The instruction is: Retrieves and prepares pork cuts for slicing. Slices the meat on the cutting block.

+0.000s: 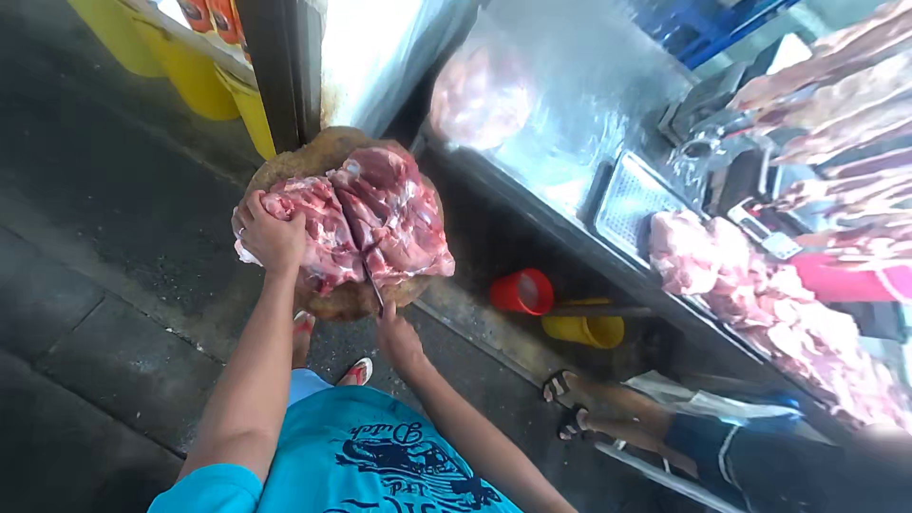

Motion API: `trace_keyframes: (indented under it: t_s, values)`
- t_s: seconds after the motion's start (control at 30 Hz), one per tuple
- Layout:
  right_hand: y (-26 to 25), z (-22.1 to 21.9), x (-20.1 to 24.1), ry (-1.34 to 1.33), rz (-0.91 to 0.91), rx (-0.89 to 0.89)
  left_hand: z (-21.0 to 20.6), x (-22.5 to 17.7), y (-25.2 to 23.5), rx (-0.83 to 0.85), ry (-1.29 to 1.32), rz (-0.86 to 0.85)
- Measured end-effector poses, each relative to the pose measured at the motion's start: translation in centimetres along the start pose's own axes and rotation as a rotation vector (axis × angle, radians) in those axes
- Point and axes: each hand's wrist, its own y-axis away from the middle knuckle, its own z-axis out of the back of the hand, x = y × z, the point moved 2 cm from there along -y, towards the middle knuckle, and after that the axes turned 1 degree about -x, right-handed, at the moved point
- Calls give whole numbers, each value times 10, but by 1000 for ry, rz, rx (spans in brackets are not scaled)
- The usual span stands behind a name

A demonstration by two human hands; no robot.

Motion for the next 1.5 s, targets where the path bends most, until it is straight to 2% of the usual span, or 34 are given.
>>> trace_keyframes:
  t_s: [0.1,0.27,0.37,0.5,0.57,0.67,0.8,0.9,1.03,1.2,1.3,1.5]
  values:
    - [28,-27,-33,31,-85,59,4,12,-22,17,50,-1]
    - [48,-22,-55,15,-149,152,26,33,-63,105,247,-46]
    - [58,-16,-79,-1,-96,186,25,42,-72,150,299,-69]
    - [83,28,-94,-66,19,259,12,40,-59,154,288,-72]
    - [91,52,-93,-119,57,182,9,37,-59,140,282,-104]
    - [85,88,-74,-222,107,-29,9,32,-57,148,255,-136]
    - [23,121,-35,-310,204,-301,9,24,-54,177,195,-140]
    - [-33,129,0,-202,182,-405,7,28,-55,178,173,-142]
    - [-90,90,21,129,136,-479,2,39,-59,177,168,-143]
    - [-75,44,20,236,144,-539,1,43,-59,178,167,-144]
    - [-58,23,9,166,188,-596,0,40,-60,173,155,-159]
    - [3,-13,-22,-232,213,-337,10,32,-55,189,173,-153]
